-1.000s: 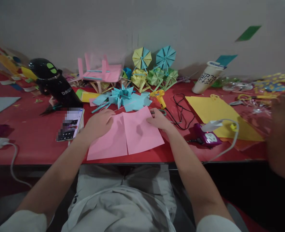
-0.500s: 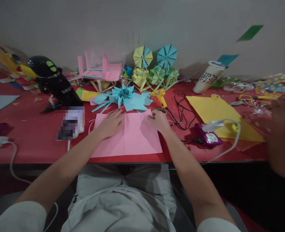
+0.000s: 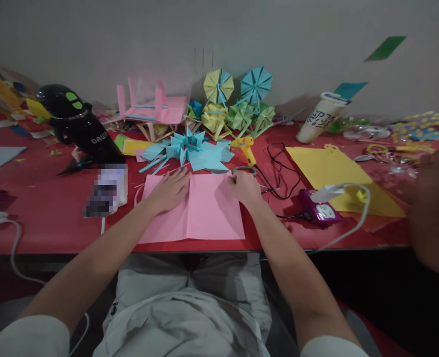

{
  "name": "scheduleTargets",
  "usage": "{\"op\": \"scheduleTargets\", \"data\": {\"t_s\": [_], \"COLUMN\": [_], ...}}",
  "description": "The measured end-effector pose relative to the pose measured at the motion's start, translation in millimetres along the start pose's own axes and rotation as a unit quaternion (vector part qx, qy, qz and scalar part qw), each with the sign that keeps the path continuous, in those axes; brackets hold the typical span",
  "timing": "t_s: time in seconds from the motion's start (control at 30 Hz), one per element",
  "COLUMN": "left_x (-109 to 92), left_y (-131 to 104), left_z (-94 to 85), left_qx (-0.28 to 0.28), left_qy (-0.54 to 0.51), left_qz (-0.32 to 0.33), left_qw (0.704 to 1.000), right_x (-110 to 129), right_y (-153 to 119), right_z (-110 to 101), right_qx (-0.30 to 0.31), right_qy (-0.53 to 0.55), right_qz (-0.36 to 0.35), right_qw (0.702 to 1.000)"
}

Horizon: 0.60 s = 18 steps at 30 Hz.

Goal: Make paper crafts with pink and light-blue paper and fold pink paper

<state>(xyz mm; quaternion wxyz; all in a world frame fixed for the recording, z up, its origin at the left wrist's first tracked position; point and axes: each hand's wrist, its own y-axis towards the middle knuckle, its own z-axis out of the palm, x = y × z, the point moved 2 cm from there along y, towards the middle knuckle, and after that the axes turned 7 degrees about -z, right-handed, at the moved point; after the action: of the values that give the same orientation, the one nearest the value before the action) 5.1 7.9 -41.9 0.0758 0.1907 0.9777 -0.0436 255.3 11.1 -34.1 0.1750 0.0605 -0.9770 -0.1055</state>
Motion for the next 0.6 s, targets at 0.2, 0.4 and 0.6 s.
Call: {"op": "scheduleTargets", "data": {"t_s": [0.2, 0.4, 0.6], "left_x": [0.4, 1.0, 1.3], "left_y": [-0.8, -0.5, -1.0], "left_z": [0.3, 0.8, -0.7], "left_qx": [0.002, -0.006, -0.015], "left_qy": [0.004, -0.011, -0.018], "left_qz": [0.004, 0.004, 0.001], "left_qw": [1.000, 1.000, 1.000], "right_x": [2.3, -1.1, -5.7], "right_y": [-2.6, -2.6, -1.7], "right_z": [-0.6, -0.1, -2.9], "right_qx": [0.019, 0.000, -0.006], "right_qy": [-0.017, 0.011, 0.066], "right_qz": [0.026, 0.012, 0.012], "right_qw": [0.999, 1.000, 0.998]}}
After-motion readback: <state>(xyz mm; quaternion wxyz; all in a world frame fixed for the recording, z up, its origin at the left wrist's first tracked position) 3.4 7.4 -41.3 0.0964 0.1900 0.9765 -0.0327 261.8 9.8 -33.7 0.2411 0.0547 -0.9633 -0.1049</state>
